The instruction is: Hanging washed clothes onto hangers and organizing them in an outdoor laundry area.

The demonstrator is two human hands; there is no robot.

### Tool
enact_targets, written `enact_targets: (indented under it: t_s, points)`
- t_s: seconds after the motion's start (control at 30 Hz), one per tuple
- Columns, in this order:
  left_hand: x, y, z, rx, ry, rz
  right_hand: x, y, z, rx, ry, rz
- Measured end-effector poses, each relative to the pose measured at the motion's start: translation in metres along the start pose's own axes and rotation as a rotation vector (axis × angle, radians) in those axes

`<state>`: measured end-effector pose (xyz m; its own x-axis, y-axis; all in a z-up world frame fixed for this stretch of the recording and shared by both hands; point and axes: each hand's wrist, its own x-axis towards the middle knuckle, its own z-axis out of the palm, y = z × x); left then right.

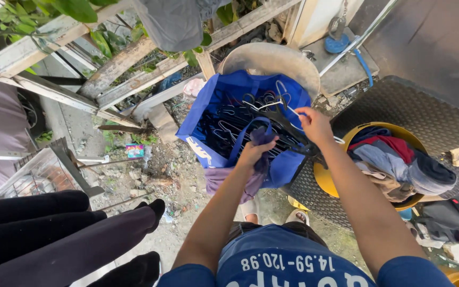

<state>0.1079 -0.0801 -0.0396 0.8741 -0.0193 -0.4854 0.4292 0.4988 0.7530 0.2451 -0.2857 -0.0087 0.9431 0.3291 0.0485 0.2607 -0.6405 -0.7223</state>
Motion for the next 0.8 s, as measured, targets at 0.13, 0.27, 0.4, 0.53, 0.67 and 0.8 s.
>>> enact_targets:
  t_s: [0.13, 0.27, 0.4, 0.53, 0.67, 0.8]
  points:
    - [0.04, -0.005, 0.015, -0.292, 0.121, 0.089, -0.006, -0.012, 0.002, -0.055, -0.02, -0.011]
    - [0.046, 0.03, 0.018, -0.418, 0.231, 0.098, -0.016, -0.039, -0.006, -0.062, -0.088, 0.05]
    - [0.049, 0.034, 0.014, -0.271, 0.106, 0.086, -0.025, -0.056, -0.008, -0.079, -0.104, 0.041]
    - [0.043, 0.04, 0.013, -0.373, 0.138, 0.005, -0.032, -0.047, 0.006, -0.004, -0.072, -0.021]
    - [0.038, 0.042, -0.007, -0.62, 0.057, -0.127, -0.038, -0.051, 0.018, 0.011, -0.048, -0.04]
    - [0.017, 0.071, -0.017, -0.756, -0.286, -0.132, -0.044, -0.065, 0.014, -0.117, 0.062, -0.21]
